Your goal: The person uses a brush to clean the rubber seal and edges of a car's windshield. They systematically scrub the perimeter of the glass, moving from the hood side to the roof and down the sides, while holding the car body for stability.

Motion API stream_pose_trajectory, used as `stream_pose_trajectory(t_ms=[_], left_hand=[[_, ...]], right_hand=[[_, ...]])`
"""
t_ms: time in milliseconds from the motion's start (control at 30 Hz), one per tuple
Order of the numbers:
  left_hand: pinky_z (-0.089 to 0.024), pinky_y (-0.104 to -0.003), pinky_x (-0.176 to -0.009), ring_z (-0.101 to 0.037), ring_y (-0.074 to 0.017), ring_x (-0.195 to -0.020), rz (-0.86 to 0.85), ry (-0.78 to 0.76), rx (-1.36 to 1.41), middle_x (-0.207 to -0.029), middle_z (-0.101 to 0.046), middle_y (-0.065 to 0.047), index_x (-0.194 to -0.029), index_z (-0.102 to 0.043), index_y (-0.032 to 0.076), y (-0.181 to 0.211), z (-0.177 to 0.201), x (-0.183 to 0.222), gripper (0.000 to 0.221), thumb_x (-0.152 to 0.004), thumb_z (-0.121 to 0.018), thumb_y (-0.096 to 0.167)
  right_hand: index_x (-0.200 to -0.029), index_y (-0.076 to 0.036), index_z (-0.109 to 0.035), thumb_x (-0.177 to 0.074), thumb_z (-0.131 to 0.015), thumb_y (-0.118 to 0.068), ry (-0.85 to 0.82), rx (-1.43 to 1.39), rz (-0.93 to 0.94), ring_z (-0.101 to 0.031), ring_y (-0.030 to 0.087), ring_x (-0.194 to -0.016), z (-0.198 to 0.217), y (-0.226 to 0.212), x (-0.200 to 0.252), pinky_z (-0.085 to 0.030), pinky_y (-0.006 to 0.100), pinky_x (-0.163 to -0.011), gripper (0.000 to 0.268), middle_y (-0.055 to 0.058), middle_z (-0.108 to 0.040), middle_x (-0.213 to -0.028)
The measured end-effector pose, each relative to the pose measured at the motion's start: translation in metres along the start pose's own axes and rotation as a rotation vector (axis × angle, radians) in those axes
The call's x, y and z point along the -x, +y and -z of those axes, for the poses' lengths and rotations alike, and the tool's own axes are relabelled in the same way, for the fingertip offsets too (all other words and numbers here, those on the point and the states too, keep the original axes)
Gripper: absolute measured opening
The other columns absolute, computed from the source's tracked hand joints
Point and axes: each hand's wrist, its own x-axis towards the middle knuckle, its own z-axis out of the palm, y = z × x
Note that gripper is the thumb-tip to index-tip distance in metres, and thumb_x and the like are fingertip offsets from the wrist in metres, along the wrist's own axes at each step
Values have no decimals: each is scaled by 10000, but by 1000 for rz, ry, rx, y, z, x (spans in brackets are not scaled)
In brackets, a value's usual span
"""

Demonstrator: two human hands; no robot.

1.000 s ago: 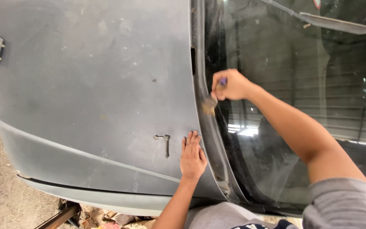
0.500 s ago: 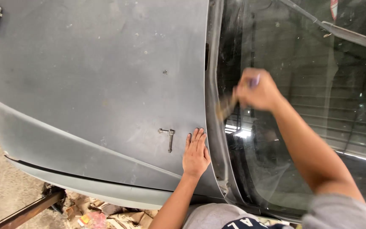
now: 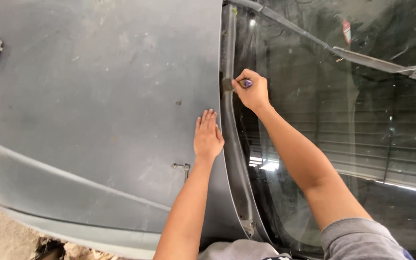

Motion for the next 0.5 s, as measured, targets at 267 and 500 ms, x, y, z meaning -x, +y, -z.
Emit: stream_pose_trajectory(t_ms=[267,500], left_hand=[[-326,-435,-1225,-483,-241,-1426,74,-48,-31,-1482,-557,-102,-1369,-538,76,-9,-12,-10,441,-928,-520,62],[-363,-443,-1211,-511,-244,-1401,85,-14,-28,-1468,-574,-98,-1324,-565,89,-3,-6,-13,404,-924,-522,48]], right_hand=[[-777,-127,-752,-618,-926,-126,-739,-129,-151,-690,234,-653,93,-40,126,-545,379,-679,236,90,-727,-715],[-783,-169,-767,-563,-928,-57,-729,-103,-54,-681,182,-707,58,-19,71,-516,327,-735,295,29,-748,-712]])
